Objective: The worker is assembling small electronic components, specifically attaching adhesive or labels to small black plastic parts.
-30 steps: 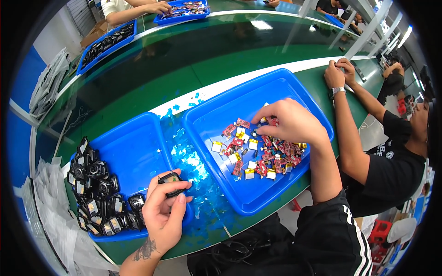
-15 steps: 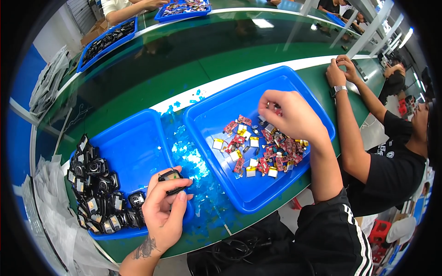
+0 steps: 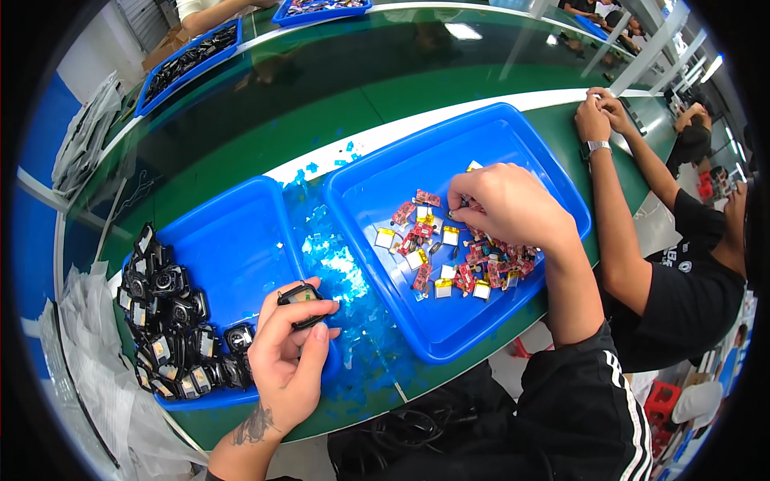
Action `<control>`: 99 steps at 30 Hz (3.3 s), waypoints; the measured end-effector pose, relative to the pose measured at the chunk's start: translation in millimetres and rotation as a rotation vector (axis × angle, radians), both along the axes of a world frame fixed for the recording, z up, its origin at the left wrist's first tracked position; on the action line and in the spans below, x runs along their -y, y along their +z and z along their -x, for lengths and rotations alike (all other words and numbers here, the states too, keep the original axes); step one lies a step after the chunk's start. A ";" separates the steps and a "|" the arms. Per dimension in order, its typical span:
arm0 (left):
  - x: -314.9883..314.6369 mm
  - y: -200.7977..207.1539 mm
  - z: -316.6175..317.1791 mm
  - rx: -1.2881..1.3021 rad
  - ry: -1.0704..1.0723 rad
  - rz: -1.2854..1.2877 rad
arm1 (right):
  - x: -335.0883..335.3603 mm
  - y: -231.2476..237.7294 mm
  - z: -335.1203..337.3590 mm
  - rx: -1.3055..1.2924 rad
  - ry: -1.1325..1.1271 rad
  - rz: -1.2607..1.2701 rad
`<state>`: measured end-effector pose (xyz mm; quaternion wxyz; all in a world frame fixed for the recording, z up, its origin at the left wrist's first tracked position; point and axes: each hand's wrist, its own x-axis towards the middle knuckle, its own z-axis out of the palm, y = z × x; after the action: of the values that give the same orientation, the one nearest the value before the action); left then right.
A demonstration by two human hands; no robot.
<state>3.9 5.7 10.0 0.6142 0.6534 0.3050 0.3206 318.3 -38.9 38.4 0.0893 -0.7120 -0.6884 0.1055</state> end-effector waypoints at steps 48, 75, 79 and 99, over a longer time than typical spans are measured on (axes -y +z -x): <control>-0.6 1.0 -1.8 -0.020 0.008 0.007 | 6.1 4.3 18.3 -0.032 0.260 -0.009; 9.8 4.8 1.1 0.075 -0.126 0.036 | 26.8 25.1 67.1 0.007 0.466 -0.829; 9.4 3.6 1.1 0.179 -0.096 0.118 | 45.0 48.0 26.9 -0.198 -0.022 -0.555; 12.3 1.6 0.4 0.175 -0.068 0.209 | 17.4 16.8 36.8 0.214 0.507 -0.675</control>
<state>3.5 -6.6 11.6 0.7137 0.5652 0.2599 0.3219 281.5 -56.4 55.2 0.2166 -0.4584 -0.8427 -0.1811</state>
